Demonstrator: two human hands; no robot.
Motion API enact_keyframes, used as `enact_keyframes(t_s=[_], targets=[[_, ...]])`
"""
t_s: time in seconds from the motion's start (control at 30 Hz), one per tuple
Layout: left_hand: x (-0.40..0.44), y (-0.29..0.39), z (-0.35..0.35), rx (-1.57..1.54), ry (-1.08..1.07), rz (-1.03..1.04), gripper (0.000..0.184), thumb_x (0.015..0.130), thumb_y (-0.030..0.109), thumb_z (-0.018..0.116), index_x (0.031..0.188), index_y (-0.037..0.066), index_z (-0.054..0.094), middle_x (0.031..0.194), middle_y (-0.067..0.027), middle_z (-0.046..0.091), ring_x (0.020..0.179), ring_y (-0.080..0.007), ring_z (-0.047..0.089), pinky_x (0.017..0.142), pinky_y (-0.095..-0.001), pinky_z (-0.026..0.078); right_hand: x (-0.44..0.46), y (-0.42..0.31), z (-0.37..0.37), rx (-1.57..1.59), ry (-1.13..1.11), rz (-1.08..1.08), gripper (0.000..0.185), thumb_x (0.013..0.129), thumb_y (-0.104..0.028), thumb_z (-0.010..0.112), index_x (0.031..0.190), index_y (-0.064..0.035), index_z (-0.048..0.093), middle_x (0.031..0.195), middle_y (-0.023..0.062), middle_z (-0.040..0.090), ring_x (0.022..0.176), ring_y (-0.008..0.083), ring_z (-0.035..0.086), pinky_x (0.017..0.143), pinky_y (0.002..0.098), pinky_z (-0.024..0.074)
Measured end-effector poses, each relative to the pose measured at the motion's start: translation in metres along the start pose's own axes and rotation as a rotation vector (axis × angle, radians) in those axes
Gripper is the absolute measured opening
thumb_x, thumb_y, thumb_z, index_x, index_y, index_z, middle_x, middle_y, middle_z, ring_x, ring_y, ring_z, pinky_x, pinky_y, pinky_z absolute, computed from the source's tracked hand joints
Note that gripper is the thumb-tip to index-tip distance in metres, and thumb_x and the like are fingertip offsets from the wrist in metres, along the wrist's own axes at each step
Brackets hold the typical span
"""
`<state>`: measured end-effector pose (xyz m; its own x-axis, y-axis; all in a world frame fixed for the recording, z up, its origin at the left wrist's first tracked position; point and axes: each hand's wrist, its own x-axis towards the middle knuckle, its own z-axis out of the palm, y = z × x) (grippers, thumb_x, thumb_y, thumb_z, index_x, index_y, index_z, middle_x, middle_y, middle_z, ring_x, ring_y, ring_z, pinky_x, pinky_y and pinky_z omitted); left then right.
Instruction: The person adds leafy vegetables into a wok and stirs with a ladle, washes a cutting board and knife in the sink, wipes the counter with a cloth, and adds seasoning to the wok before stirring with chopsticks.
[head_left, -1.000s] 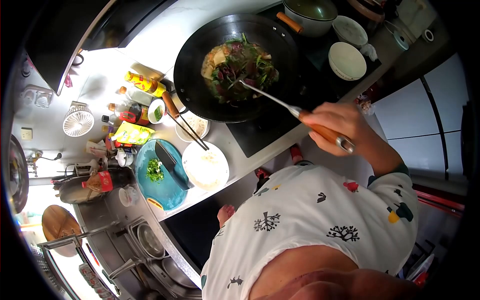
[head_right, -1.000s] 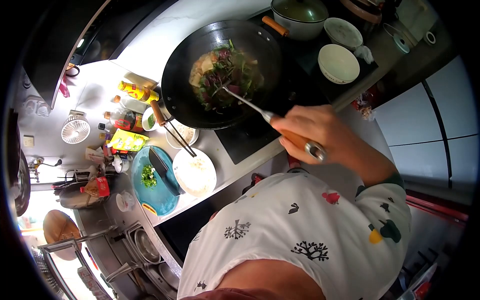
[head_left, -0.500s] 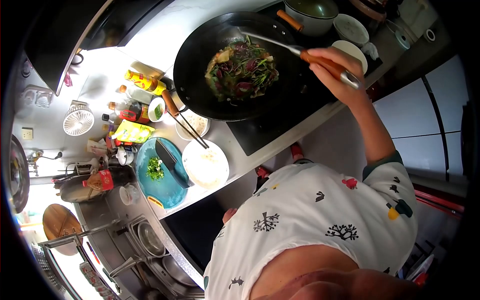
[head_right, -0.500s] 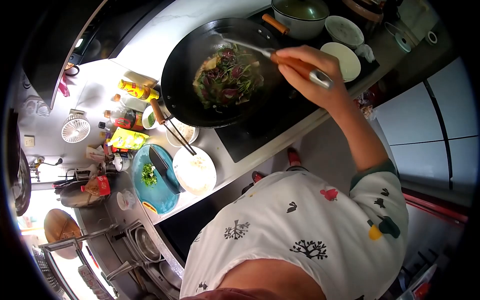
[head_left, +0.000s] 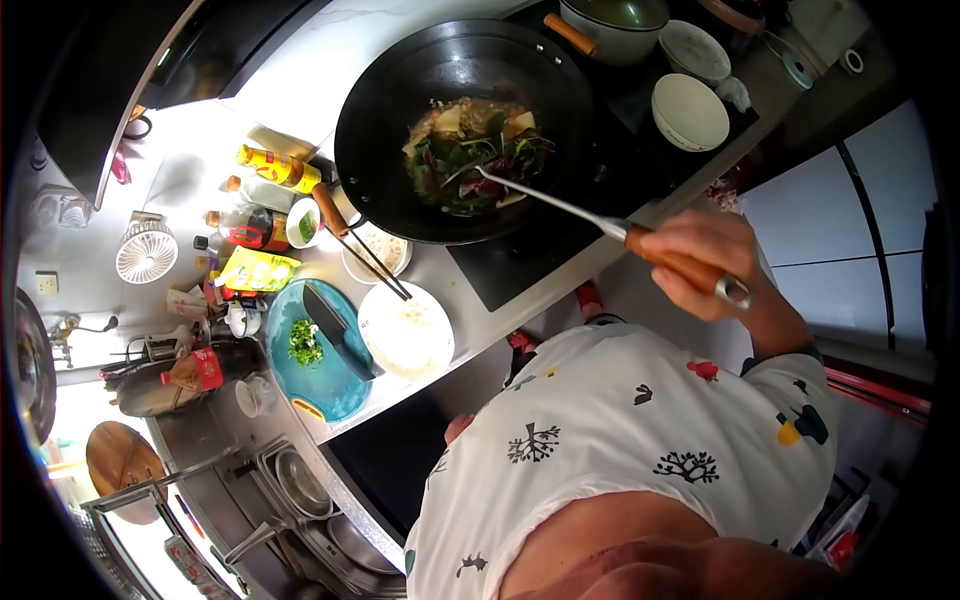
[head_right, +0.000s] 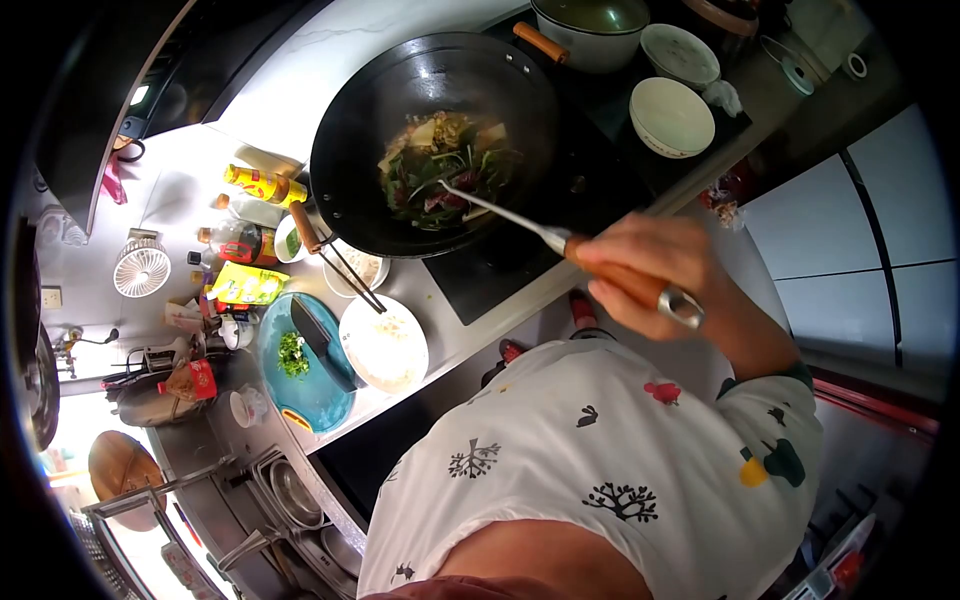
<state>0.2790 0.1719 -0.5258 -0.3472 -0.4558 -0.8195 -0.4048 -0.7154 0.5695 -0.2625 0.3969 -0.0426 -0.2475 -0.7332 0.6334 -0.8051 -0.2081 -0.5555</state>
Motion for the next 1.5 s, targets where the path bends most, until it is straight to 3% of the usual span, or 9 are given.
enact_keyframes(t_s=[0.1, 0.17, 0.3, 0.4, 0.57, 0.73, 1.0, 1.17, 1.5], targets=[[0.003, 0.015, -0.001, -0.349, -0.147, -0.117, 0.028, 0.093, 0.027, 0.054, 0.104, 0.001, 0.052, 0.099, -0.0138, 0.062, 0.087, -0.0274, 0.062, 0.077, -0.0372, 0.051, -0.001, -0.009, -0.004, -0.029, -0.049, 0.022, 0.030, 0.069, -0.001, 0.069, 0.099, -0.0007, 0.064, 0.080, 0.0120, 0.066, 0.062, 0.0238, 0.063, 0.054, 0.0306, 0.0503], [0.012, 0.015, -0.007, -0.436, -0.041, -0.211, 0.027, 0.093, 0.025, 0.052, 0.107, 0.002, 0.051, 0.102, -0.0144, 0.061, 0.087, -0.0271, 0.062, 0.075, -0.0384, 0.051, 0.002, 0.007, 0.010, -0.037, -0.046, 0.023, 0.029, 0.069, -0.001, 0.070, 0.098, -0.0015, 0.064, 0.079, 0.0112, 0.065, 0.062, 0.0243, 0.063, 0.054, 0.0312, 0.0504], [0.001, 0.029, 0.016, -0.339, 0.271, -0.111, 0.025, 0.095, 0.021, 0.047, 0.110, 0.001, 0.051, 0.098, -0.0111, 0.061, 0.084, -0.0239, 0.061, 0.069, -0.0377, 0.051, 0.001, 0.042, 0.037, -0.051, -0.055, -0.006, 0.035, 0.069, 0.000, 0.071, 0.103, -0.0025, 0.063, 0.084, 0.0116, 0.064, 0.066, 0.0242, 0.063, 0.056, 0.0289, 0.0500], [-0.021, 0.055, 0.026, -0.227, 0.222, -0.019, 0.026, 0.095, 0.021, 0.047, 0.112, 0.002, 0.051, 0.098, -0.0103, 0.062, 0.084, -0.0236, 0.062, 0.067, -0.0388, 0.051, 0.005, 0.022, 0.019, -0.085, -0.046, -0.023, 0.033, 0.068, -0.002, 0.071, 0.100, -0.0019, 0.064, 0.079, 0.0107, 0.064, 0.062, 0.0238, 0.063, 0.054, 0.0310, 0.0499], [-0.009, 0.021, 0.009, -0.310, 0.212, -0.116, 0.030, 0.095, 0.020, 0.047, 0.118, 0.002, 0.048, 0.103, -0.0107, 0.062, 0.089, -0.0241, 0.062, 0.073, -0.0391, 0.052, 0.008, 0.014, 0.010, -0.123, -0.146, -0.026, 0.032, 0.068, -0.003, 0.071, 0.099, -0.0022, 0.064, 0.077, 0.0095, 0.063, 0.060, 0.0238, 0.062, 0.052, 0.0316, 0.0493], [0.001, -0.007, 0.006, -0.349, 0.236, -0.159, 0.035, 0.097, 0.021, 0.044, 0.125, 0.000, 0.045, 0.108, -0.0128, 0.061, 0.093, -0.0247, 0.062, 0.079, -0.0381, 0.052, 0.019, 0.056, 0.037, -0.034, 0.004, -0.033, 0.027, 0.074, -0.003, 0.070, 0.100, -0.0030, 0.065, 0.082, 0.0088, 0.066, 0.066, 0.0221, 0.063, 0.059, 0.0287, 0.0501], [0.002, -0.024, -0.002, -0.364, 0.238, -0.169, 0.043, 0.098, 0.021, 0.042, 0.134, -0.003, 0.040, 0.115, -0.0158, 0.060, 0.099, -0.0254, 0.062, 0.088, -0.0366, 0.052, 0.002, 0.029, -0.029, -0.049, 0.091, 0.093, 0.026, 0.074, 0.000, 0.066, 0.100, 0.0011, 0.065, 0.083, 0.0131, 0.067, 0.069, 0.0195, 0.064, 0.063, 0.0272, 0.0498], [0.002, -0.010, 0.005, -0.368, 0.290, -0.208, 0.034, 0.097, 0.022, 0.045, 0.122, -0.002, 0.049, 0.104, -0.0136, 0.063, 0.086, -0.0228, 0.064, 0.079, -0.0347, 0.054, 0.002, 0.028, -0.031, 0.004, -0.106, 0.144, 0.023, 0.075, -0.001, 0.065, 0.097, 0.0007, 0.064, 0.085, 0.0122, 0.068, 0.071, 0.0207, 0.065, 0.064, 0.0275, 0.0498], [-0.010, 0.012, 0.012, -0.369, 0.311, -0.171, 0.022, 0.096, 0.023, 0.048, 0.101, 0.004, 0.055, 0.090, -0.0065, 0.064, 0.077, -0.0180, 0.063, 0.067, -0.0310, 0.053, 0.014, 0.061, 0.029, -0.110, -0.021, 0.050, 0.021, 0.076, -0.004, 0.069, 0.096, -0.0053, 0.065, 0.082, 0.0087, 0.065, 0.069, 0.0234, 0.065, 0.060, 0.0298, 0.0504]])
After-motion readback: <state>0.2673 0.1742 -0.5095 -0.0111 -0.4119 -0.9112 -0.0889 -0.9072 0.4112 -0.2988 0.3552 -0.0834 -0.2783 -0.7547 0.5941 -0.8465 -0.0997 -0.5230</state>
